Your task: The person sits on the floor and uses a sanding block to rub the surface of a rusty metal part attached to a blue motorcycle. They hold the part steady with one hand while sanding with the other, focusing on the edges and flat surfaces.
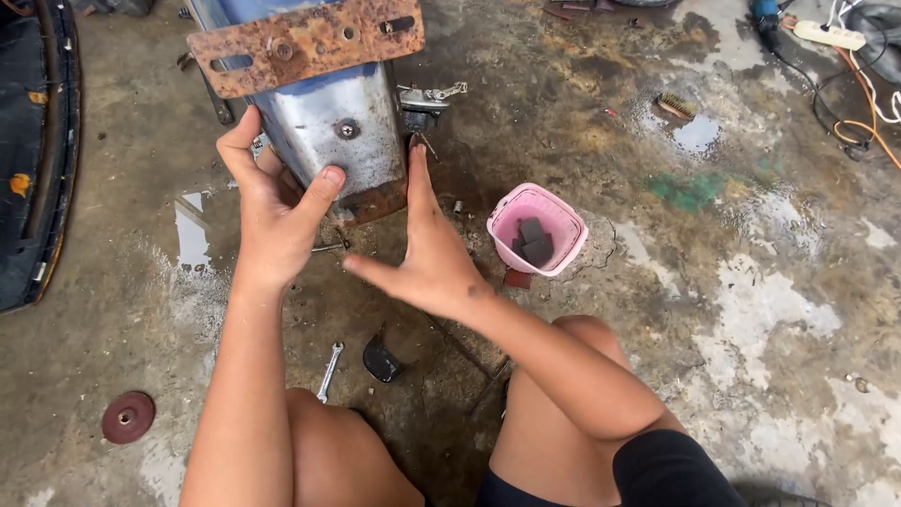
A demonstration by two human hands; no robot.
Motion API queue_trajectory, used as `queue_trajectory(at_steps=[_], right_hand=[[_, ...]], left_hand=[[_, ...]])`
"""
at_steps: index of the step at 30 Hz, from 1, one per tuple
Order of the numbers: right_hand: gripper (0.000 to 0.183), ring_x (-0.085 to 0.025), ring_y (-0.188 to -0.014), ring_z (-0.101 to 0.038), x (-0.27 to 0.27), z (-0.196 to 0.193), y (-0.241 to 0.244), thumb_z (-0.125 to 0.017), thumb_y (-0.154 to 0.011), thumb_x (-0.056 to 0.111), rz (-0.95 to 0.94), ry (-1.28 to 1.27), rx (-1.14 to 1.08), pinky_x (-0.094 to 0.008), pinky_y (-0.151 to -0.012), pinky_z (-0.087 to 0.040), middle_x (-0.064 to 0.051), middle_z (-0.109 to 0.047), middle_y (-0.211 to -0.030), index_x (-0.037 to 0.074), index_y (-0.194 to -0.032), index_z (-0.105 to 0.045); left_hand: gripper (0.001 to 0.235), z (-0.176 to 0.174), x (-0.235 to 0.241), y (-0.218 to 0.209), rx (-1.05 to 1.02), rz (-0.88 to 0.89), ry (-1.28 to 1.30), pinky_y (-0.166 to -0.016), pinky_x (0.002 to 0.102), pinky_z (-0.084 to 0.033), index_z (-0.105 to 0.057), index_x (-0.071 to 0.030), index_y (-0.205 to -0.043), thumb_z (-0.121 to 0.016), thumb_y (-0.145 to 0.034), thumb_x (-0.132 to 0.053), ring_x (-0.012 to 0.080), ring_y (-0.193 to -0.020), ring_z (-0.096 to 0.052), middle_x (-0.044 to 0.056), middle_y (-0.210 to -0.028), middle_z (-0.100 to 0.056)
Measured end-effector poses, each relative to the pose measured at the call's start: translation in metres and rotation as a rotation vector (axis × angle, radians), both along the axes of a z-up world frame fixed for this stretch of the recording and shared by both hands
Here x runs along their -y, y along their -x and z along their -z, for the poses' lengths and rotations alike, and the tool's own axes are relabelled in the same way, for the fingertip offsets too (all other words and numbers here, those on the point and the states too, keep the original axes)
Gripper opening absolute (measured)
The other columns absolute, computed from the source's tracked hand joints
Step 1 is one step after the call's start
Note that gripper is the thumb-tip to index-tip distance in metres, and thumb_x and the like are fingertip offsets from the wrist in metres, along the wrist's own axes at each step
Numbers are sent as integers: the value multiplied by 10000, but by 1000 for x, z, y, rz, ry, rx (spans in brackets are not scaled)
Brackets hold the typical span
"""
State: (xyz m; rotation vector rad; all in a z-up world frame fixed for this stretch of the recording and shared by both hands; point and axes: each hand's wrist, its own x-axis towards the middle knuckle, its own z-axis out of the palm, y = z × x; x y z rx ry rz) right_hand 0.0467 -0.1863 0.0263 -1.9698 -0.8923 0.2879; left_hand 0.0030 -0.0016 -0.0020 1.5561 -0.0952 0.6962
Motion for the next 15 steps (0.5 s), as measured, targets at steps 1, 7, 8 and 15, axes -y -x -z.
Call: queue_trajectory(at_steps=[1, 7, 8, 15], right_hand=[[1274, -392, -1532, -249, 5, -10, 8, -715, -796, 550, 4, -4, 0, -457, -1214, -286, -233, 45, -1694, 4, -1554, 152], [1318, -387, -1526, -236, 6, -9, 14, -804, -765, 410, -33, -31, -65, -452, -1212, -234, -278, 88, -1676, -39, -1539, 163], [1271, -359, -1549, -213, 5, 2, 4, -807, -795, 353, -24, -64, -68, -443, -1216, -258, -224, 69, -1694, 17, -1556, 154], [1043, -313, -1485, -422, 7, 16, -18, -762, -872, 191, 1, -130, -26, -388, -1195, -343, -154, -329, -1652, 96, -1599, -20]], left_hand=[[637, 1, 1, 0, 0, 4, -4, -943, 352, -515, -177, -218, -1460, -662, -1057, -128, 209, -1071, -605, 175, -1288, -564], [651, 4, -2, 0, 51, 43, -9, -958, 376, -528, -168, -232, -1469, -659, -1064, -93, 237, -1125, -603, 201, -1332, -547], [653, 4, -1, 2, 8, 18, -11, -945, 356, -523, -165, -227, -1475, -662, -1068, -108, 217, -1085, -602, 178, -1288, -554], [646, 3, -3, 1, -10, 27, 5, -968, 327, -512, -166, -227, -1471, -656, -1077, -80, 190, -1078, -592, 169, -1311, -559]])
